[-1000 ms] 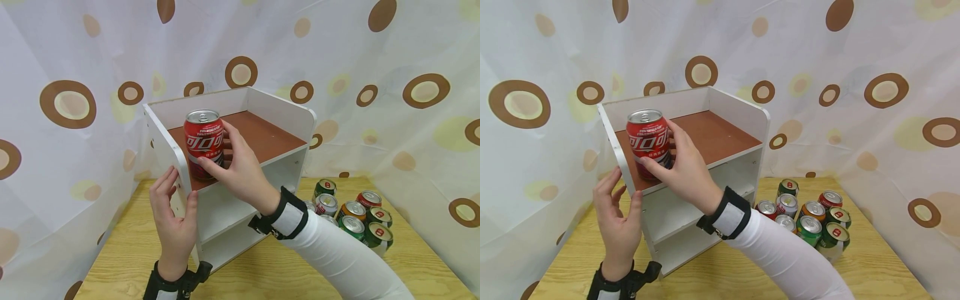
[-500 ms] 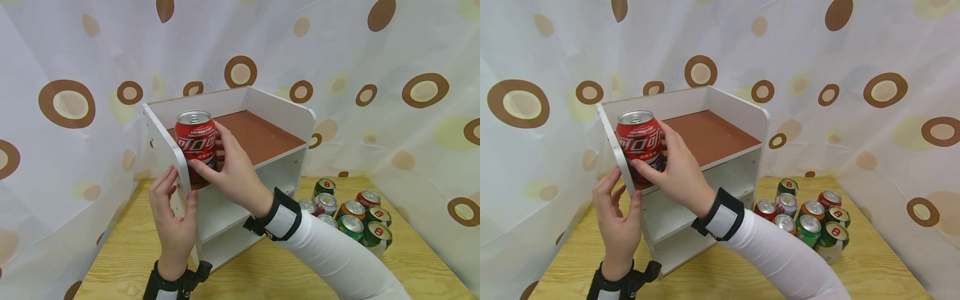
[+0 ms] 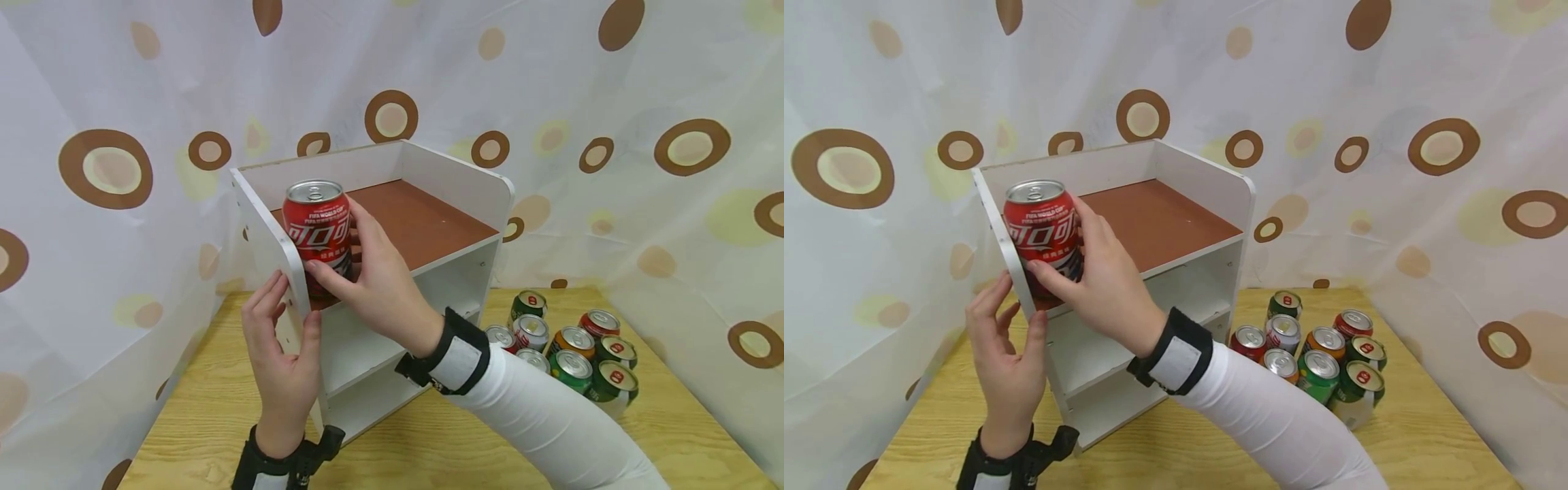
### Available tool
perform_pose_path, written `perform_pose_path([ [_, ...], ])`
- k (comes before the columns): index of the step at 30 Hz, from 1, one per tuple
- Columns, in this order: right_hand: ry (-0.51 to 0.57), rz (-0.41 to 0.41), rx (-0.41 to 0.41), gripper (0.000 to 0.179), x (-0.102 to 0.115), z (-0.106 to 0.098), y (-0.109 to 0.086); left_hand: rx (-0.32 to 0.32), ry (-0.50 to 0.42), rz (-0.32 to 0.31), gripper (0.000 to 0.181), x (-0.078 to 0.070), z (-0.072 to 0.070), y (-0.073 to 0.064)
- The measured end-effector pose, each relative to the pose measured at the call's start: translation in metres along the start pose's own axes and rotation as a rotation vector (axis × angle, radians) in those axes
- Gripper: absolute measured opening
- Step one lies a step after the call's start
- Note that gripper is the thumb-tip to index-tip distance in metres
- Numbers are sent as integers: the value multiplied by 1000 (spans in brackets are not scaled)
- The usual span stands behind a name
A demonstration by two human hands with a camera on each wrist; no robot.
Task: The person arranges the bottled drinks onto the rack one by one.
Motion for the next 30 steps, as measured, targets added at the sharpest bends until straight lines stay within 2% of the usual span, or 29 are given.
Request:
perform_pose_path([
  [4,-32,-5,27,91,-2,-1,-1,4,-1,-4,50,0,-1,0],
  [7,-71,-3,8,94,-5,-9,-4,7,-3,-10,51,-1,-1,0],
  [15,-129,-57,-146,75,-19,-50,-19,-3,-12,23,50,-2,0,2],
  [22,-200,-129,-253,61,-40,-78,-37,-10,-25,16,50,-1,0,3],
  [26,-244,-126,-304,55,-56,-95,-45,-23,-23,26,49,-1,0,3],
  [30,-269,-103,-387,50,-73,-116,-52,-24,-27,26,50,-1,1,2],
])
Point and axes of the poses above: each hand's wrist, its own y-axis towards the middle knuckle, its own z-axis out of the palm, x = y × z, the point moved 4 cm from there along y, towards the middle knuckle, and after that the axes turned 13 degrees about z, right-handed, at the moved point
